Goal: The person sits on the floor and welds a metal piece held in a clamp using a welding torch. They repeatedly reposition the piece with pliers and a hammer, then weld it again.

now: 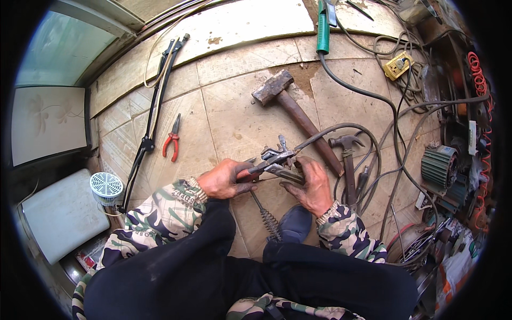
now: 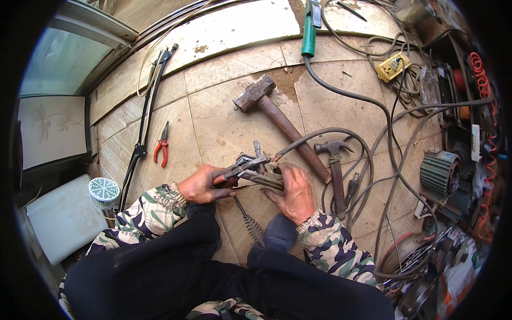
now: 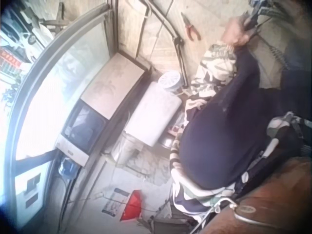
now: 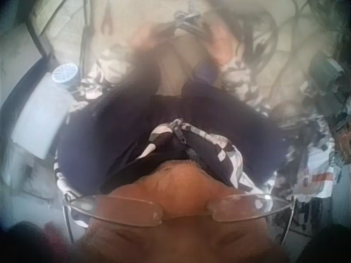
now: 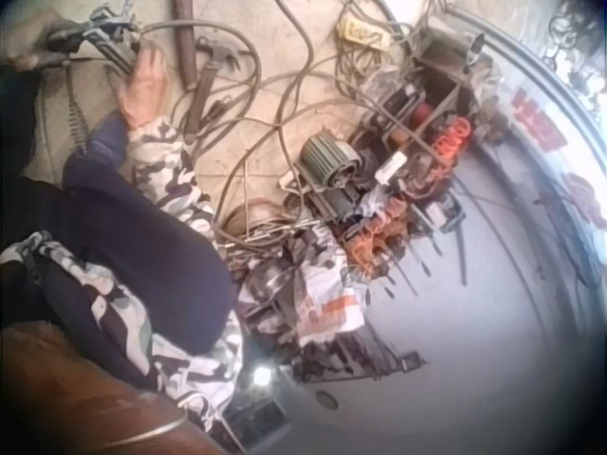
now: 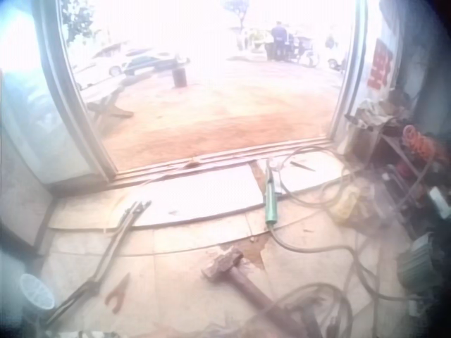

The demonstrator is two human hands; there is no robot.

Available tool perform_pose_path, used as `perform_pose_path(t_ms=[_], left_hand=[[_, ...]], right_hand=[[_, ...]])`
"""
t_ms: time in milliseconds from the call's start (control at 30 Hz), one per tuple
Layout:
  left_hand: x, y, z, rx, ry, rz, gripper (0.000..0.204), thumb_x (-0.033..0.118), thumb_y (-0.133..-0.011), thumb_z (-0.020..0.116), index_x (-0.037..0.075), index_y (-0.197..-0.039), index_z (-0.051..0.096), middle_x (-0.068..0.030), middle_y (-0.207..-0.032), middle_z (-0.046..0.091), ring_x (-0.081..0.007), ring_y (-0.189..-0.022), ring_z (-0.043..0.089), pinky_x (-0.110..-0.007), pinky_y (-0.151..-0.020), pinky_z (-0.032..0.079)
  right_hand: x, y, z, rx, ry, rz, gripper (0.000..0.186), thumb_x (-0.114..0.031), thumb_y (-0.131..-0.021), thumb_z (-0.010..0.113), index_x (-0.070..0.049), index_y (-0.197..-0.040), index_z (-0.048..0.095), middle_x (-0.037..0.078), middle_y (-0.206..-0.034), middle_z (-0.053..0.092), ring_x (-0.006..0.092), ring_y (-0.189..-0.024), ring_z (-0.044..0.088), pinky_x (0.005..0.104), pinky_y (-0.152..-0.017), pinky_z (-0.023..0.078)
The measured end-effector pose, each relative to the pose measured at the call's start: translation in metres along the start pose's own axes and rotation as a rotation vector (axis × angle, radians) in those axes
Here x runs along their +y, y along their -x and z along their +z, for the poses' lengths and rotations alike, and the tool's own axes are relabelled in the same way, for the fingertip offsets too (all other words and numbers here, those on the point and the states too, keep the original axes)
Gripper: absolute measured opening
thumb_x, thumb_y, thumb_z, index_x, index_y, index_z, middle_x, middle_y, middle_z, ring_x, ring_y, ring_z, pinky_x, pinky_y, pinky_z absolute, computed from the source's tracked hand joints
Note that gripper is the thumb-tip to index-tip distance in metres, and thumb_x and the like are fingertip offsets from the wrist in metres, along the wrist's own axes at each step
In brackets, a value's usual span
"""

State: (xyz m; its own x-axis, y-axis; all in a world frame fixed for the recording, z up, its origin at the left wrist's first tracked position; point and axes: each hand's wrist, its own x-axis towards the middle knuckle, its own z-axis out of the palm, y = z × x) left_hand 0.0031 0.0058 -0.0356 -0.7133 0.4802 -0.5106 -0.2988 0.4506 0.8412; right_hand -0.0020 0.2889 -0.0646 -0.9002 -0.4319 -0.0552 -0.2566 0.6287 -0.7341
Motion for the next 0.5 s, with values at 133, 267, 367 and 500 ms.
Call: perform_pose_path(t_ms=[133, 267, 367, 500], left_hand=[[-0.002, -0.004, -0.007, 0.015, 0.011, 0.004, 0.025, 0.016, -0.089, 0.082, 0.001, -0.1, 0.067, -0.0079, -0.08, 0.066, -0.0158, -0.075, 0.058, -0.034, -0.076, 0.051], [-0.014, -0.016, -0.027, -0.008, 0.007, -0.079, 0.024, 0.016, -0.088, 0.083, 0.0, -0.1, 0.068, -0.0067, -0.08, 0.066, -0.0114, -0.076, 0.056, -0.032, -0.077, 0.051], [-0.019, -0.027, -0.041, 0.051, -0.081, -0.046, 0.023, 0.017, -0.084, 0.084, 0.002, -0.094, 0.071, -0.0079, -0.075, 0.066, -0.0129, -0.07, 0.057, -0.033, -0.071, 0.051], [-0.017, -0.037, -0.058, 0.155, -0.256, -0.056, 0.027, 0.023, -0.079, 0.083, 0.002, -0.092, 0.072, -0.0137, -0.071, 0.066, -0.0243, -0.061, 0.061, -0.036, -0.064, 0.052]], right_hand=[[-0.001, -0.002, -0.015, 0.022, 0.026, -0.03, 0.058, -0.022, -0.076, 0.088, 0.005, -0.121, 0.062, 0.023, -0.113, 0.066, 0.0411, -0.106, 0.064, 0.0448, -0.094, 0.052], [0.018, -0.022, -0.045, 0.111, 0.133, -0.018, 0.046, -0.026, -0.084, 0.083, 0.005, -0.112, 0.064, 0.023, -0.103, 0.066, 0.0403, -0.097, 0.064, 0.0455, -0.088, 0.053], [0.031, -0.048, -0.062, 0.133, 0.154, 0.091, 0.036, -0.024, -0.089, 0.078, 0.004, -0.109, 0.066, 0.021, -0.093, 0.065, 0.0388, -0.086, 0.063, 0.0464, -0.078, 0.051], [0.051, -0.067, -0.083, 0.154, 0.242, 0.172, 0.031, -0.017, -0.087, 0.077, 0.002, -0.108, 0.065, 0.022, -0.094, 0.065, 0.0389, -0.087, 0.064, 0.0462, -0.079, 0.052]])
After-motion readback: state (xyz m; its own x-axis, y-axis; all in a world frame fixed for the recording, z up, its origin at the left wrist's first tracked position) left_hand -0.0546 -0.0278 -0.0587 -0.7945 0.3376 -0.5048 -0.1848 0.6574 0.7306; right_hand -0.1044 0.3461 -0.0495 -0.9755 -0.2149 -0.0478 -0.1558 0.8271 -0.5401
